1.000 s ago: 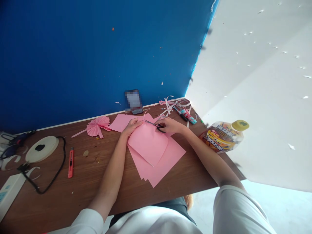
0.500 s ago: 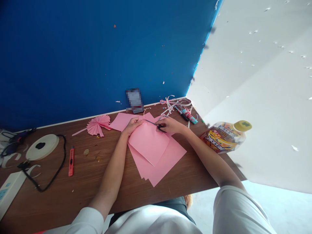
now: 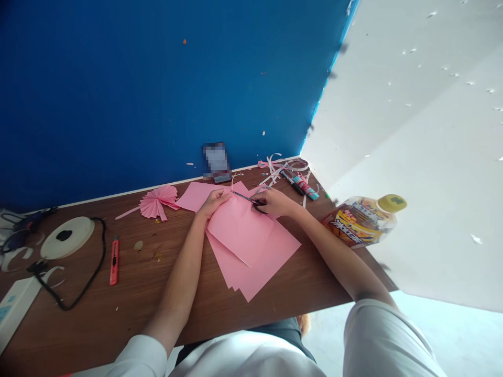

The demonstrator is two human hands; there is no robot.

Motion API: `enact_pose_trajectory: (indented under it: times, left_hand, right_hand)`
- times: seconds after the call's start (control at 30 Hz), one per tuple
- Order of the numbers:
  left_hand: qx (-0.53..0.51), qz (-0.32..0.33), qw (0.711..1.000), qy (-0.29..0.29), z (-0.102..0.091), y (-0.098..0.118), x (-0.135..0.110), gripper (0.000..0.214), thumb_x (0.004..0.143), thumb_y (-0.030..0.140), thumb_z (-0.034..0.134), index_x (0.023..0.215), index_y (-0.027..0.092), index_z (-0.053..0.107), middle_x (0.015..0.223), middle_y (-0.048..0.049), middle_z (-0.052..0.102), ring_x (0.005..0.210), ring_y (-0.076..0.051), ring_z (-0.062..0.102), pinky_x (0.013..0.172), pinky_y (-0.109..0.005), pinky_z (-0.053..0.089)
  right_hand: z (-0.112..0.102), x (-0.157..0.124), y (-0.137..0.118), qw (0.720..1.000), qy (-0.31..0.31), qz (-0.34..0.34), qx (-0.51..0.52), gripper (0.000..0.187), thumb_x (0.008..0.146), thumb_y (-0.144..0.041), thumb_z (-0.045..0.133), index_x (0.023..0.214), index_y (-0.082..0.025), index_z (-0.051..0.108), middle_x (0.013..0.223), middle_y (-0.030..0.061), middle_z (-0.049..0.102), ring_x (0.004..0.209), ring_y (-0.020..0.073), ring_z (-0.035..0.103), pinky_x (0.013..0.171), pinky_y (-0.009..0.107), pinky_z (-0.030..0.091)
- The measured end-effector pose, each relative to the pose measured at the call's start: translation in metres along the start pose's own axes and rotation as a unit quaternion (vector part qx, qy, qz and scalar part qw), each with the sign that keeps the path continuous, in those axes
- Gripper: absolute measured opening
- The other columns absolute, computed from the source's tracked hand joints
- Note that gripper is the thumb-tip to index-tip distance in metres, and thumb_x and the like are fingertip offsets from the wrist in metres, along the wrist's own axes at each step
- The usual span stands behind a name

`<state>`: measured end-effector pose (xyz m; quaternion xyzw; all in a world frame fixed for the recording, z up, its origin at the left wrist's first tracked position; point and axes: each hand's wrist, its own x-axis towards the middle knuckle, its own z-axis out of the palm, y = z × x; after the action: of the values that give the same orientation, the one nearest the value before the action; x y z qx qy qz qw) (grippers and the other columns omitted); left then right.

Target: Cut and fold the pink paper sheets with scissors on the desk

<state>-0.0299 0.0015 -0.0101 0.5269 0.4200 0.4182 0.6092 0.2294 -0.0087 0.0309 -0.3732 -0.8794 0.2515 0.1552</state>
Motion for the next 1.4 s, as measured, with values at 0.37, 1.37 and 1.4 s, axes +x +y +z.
enact_pose_trajectory:
  times: [0.37,1.37,1.4]
  left_hand:
    - [-0.007,-0.002,1.000,-0.010,-0.002,-0.002,0.001,0.034,0.067,0.040,0.075,0.072,0.013,0.055,0.070,-0.0008,0.058,0.060,-0.009,0.053,0.054,-0.019,0.041]
    - [0.019,0.014,0.999,-0.024,-0.004,-0.005,0.003,0.038,0.069,0.042,0.073,0.089,0.011,0.065,0.085,-0.0063,0.066,0.071,-0.014,0.058,0.065,-0.023,0.046]
    - [0.021,0.014,0.999,-0.025,-0.004,-0.005,0.003,0.039,0.069,0.042,0.073,0.091,0.011,0.065,0.087,-0.0068,0.066,0.073,-0.014,0.059,0.066,-0.024,0.046]
  right_hand:
    - [0.001,0.001,0.004,0.999,-0.006,-0.028,0.020,0.033,0.081,-0.023,0.049,0.108,-0.020,0.069,0.076,0.0022,0.065,0.062,0.0129,0.049,0.066,0.026,0.038]
    - [0.004,0.003,0.007,0.994,-0.027,-0.007,0.104,0.031,0.081,-0.038,0.057,0.102,-0.017,0.067,0.079,0.0031,0.059,0.069,0.0131,0.049,0.064,0.026,0.040]
    - [0.004,0.003,0.006,0.994,-0.027,-0.004,0.105,0.031,0.081,-0.039,0.056,0.101,-0.017,0.068,0.077,0.0025,0.058,0.068,0.0128,0.049,0.063,0.026,0.039]
